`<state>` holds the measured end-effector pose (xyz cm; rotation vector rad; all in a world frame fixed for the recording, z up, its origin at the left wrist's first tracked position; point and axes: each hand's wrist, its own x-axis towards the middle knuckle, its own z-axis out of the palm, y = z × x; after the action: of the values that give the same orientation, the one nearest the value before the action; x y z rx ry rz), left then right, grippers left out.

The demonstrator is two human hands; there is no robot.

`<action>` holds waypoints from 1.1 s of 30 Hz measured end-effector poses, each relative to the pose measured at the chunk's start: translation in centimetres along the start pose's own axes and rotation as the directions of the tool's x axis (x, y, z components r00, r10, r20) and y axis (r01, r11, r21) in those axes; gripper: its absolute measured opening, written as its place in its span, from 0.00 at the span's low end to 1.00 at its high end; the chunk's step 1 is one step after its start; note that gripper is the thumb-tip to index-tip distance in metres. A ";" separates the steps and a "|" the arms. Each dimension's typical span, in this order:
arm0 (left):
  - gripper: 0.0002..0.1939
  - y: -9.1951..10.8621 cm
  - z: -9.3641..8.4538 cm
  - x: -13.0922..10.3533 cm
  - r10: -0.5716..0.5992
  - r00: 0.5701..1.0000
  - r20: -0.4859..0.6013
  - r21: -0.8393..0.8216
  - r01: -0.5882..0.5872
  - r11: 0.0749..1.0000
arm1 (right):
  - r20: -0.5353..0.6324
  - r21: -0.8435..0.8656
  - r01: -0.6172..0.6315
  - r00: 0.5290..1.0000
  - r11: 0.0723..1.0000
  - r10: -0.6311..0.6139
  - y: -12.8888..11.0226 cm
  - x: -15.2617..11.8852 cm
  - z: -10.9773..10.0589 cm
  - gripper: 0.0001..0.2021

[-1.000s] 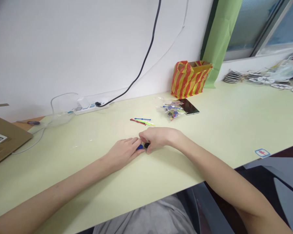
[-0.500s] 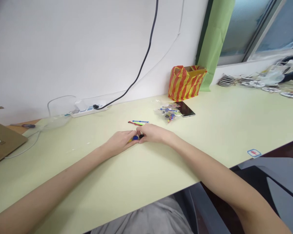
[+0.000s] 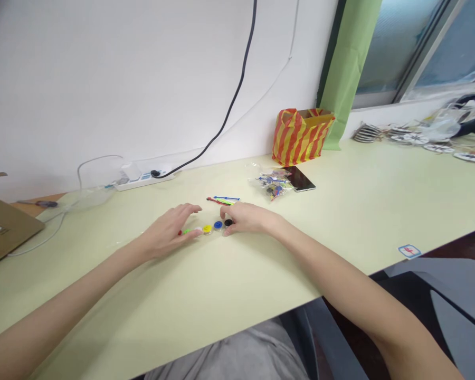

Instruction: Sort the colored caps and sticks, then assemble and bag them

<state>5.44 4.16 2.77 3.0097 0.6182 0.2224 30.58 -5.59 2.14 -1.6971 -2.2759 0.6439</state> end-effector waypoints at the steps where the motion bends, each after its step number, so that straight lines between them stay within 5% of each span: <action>1: 0.29 -0.3 -0.3 -1.1 -0.044 0.999 0.006 -0.029 0.044 0.999 | 0.010 0.004 -0.003 1.000 1.000 0.003 -0.1 -0.1 0.0 0.21; 4: 0.31 -1.0 -0.5 -4.1 -0.101 0.995 0.025 -0.081 0.103 0.991 | -0.022 0.023 0.001 1.000 1.000 -0.001 -0.3 -0.3 -0.2 0.27; 7: 0.32 -1.3 0.6 -5.6 -0.129 0.992 0.006 -0.125 0.129 0.984 | -0.212 -0.032 0.007 0.977 0.999 -0.014 0.1 -0.3 -1.0 0.24; 9: 0.32 -1.3 1.5 -5.7 -0.105 0.994 0.004 -0.154 0.105 0.982 | -0.456 -0.126 -0.075 0.890 0.989 0.009 1.2 -0.2 -1.8 0.20; 12: 0.33 -1.0 2.1 -5.3 -0.065 0.998 0.009 -0.163 0.065 0.985 | -0.741 -0.174 -0.359 0.661 0.917 0.118 4.0 -0.1 -2.8 0.24; 13: 0.33 -0.9 2.2 -5.3 -0.059 0.998 0.007 -0.162 0.059 0.985 | -0.764 -0.157 -0.446 0.620 0.881 0.178 5.1 -0.2 -3.0 0.28; 15: 0.33 -0.8 2.0 -5.3 -0.060 0.998 0.005 -0.166 0.060 0.984 | -0.703 -0.118 -0.552 0.633 0.825 0.323 7.2 -0.4 -3.0 0.37; 20: 0.32 -1.3 1.9 -6.0 -0.106 0.994 -0.013 -0.204 0.101 0.974 | -0.600 -0.057 -0.586 0.667 0.808 0.441 10.1 -0.6 -2.5 0.24; 28: 0.32 -1.2 2.4 -6.3 -0.171 0.982 -0.083 -0.249 0.146 0.958 | -0.741 0.091 -0.602 0.491 0.793 0.458 10.9 -0.7 -3.7 0.23; 33: 0.33 -1.5 2.2 -6.3 -0.178 0.982 -0.061 -0.233 0.159 0.959 | -0.829 0.145 -0.452 0.430 0.880 0.357 10.2 -0.7 -4.1 0.23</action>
<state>-0.53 2.92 -0.38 2.7228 0.7933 0.3796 41.25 -3.02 0.93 -1.9995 -1.2043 -0.2593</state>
